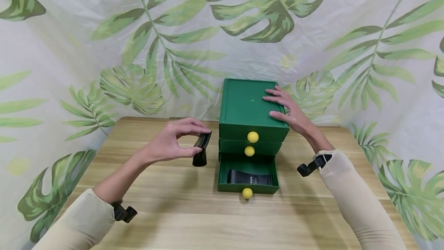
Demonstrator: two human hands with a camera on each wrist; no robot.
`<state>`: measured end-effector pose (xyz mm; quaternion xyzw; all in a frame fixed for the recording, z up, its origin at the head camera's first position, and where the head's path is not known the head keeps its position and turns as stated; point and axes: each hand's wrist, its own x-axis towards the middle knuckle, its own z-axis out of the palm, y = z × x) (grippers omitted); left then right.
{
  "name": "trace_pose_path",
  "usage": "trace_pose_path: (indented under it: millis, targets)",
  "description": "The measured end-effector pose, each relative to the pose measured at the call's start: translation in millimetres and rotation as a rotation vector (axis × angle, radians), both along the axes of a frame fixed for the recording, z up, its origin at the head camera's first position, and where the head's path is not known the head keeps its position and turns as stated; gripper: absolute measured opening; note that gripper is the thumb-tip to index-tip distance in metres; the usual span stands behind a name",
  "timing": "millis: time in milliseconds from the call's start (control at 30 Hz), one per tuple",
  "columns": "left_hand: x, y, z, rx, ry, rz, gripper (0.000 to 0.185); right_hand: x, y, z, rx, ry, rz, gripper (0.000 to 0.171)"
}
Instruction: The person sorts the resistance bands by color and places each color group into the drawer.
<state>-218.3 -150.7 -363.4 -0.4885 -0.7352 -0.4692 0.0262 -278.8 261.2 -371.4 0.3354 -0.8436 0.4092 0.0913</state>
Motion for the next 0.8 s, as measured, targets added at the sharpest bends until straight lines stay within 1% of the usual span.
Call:
trace_pose_path:
  millis: [200,333,433,500,633,733,800]
  targets:
    - [4.7,14,-1.8,0.026,0.011,-0.006,0.046,3.9,-3,1.7,-0.010,-0.023,-0.018,0.048]
    - [7.0,23,-4.3,0.031,0.028,-0.007,0.044,14.9,-9,13.2,-0.040,-0.043,0.000,0.048]
    - [8.4,29,-5.9,0.025,0.029,-0.012,0.042,23.1,-14,22.4,-0.049,-0.052,0.007,0.047]
    - [9.0,34,-6.6,0.021,0.025,-0.017,0.041,25.9,-16,25.2,-0.054,-0.054,0.009,0.047]
    - [10.0,42,-9.2,0.019,0.031,-0.033,0.040,26.8,-18,25.6,-0.080,-0.059,0.018,0.047]
    - [10.3,47,-13.2,0.014,0.056,-0.039,0.040,25.8,-18,24.8,-0.084,-0.055,0.016,0.046]
    - [10.9,51,-16.3,0.011,0.065,-0.043,0.039,18.1,-14,16.2,-0.082,-0.043,0.012,0.046]
